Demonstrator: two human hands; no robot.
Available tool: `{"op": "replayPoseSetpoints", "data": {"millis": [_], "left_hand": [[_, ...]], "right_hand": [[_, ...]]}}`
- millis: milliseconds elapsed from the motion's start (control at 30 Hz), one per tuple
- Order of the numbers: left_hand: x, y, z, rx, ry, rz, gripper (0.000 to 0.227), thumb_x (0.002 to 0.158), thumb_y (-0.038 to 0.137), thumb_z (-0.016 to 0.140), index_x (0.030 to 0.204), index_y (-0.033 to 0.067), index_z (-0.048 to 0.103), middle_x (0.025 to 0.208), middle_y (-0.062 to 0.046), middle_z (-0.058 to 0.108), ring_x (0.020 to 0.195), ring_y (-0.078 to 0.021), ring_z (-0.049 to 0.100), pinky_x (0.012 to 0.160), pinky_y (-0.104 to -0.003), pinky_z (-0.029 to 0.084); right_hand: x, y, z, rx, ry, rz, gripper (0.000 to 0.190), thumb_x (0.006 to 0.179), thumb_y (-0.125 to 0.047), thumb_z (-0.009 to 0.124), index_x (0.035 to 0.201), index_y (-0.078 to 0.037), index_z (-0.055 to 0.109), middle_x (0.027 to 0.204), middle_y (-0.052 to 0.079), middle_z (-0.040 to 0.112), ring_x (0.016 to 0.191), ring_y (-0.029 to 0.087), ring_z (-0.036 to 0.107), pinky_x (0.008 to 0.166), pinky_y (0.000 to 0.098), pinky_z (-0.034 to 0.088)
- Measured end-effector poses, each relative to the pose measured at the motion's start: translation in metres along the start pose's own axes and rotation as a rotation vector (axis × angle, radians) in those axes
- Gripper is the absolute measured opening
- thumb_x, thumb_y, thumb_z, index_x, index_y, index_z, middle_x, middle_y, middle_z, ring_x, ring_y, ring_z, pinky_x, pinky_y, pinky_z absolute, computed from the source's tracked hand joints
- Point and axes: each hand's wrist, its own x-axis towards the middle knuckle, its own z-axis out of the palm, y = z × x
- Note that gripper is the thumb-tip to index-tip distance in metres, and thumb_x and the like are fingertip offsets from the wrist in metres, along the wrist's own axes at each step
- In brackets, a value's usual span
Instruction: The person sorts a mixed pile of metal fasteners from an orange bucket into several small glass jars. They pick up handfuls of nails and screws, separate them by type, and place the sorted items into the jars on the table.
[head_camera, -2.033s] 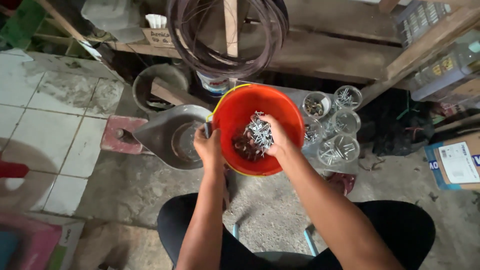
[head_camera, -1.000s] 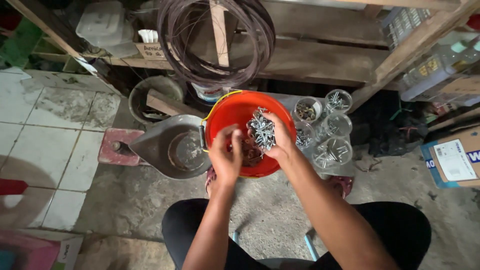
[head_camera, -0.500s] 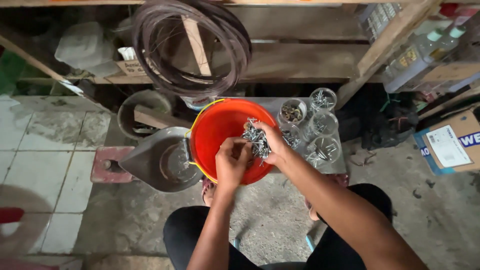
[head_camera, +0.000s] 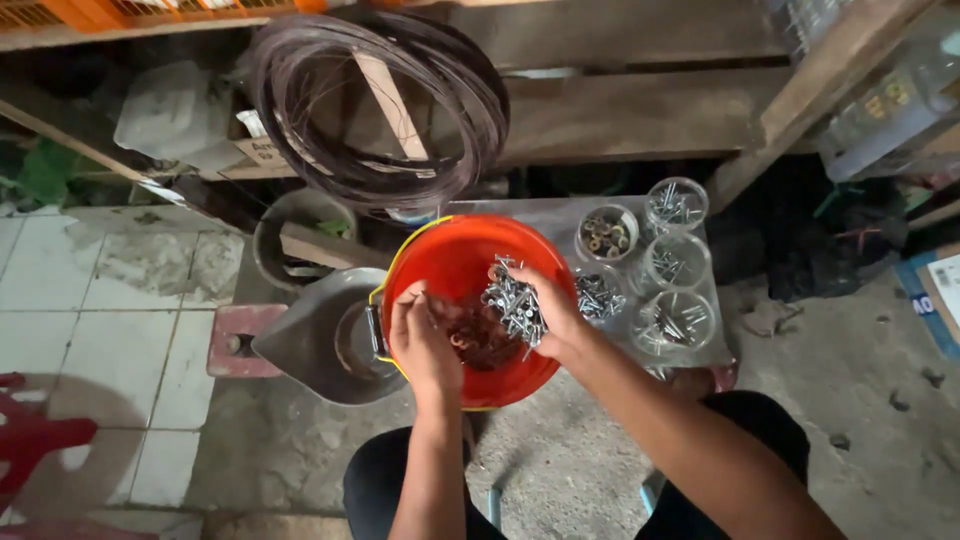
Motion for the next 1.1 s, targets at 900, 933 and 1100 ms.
{"op": "replayPoseSetpoints", "data": {"millis": [900,933,1100], "left_hand": [[-0.03,-0.004,0.078,-0.548,0.261,-0.574,0.042,0.102,0.033,0.057,0.127,0.0006,0.069,0.108,-0.015,0.072,0.103,-0.0286,0.07,0.094,-0.043,0.059],[-0.03,-0.005,0.078,-0.551,0.26,-0.574,0.042,0.102,0.033,0.057,0.127,0.0006,0.069,0.108,-0.015,0.072,0.103,-0.0286,0.07,0.094,-0.043,0.059],[-0.024,-0.024,0.078,-0.575,0.282,-0.607,0.036,0.096,0.036,0.068,0.112,0.0041,0.076,0.098,-0.016,0.075,0.087,-0.0301,0.074,0.079,-0.044,0.065]], "right_hand": [[0.014,0.021,0.045,-0.403,0.24,-0.672,0.021,0.09,-0.026,0.074,0.104,-0.011,0.074,0.097,0.011,0.074,0.089,0.026,0.068,0.08,0.0411,0.054],[0.013,0.019,0.044,-0.406,0.239,-0.674,0.021,0.09,-0.026,0.074,0.104,-0.011,0.074,0.097,0.011,0.074,0.089,0.026,0.068,0.08,0.0411,0.054],[0.006,0.013,0.04,-0.671,0.265,-0.862,0.018,0.095,-0.029,0.07,0.103,-0.015,0.077,0.102,0.006,0.075,0.101,0.021,0.068,0.094,0.0358,0.051]]}}
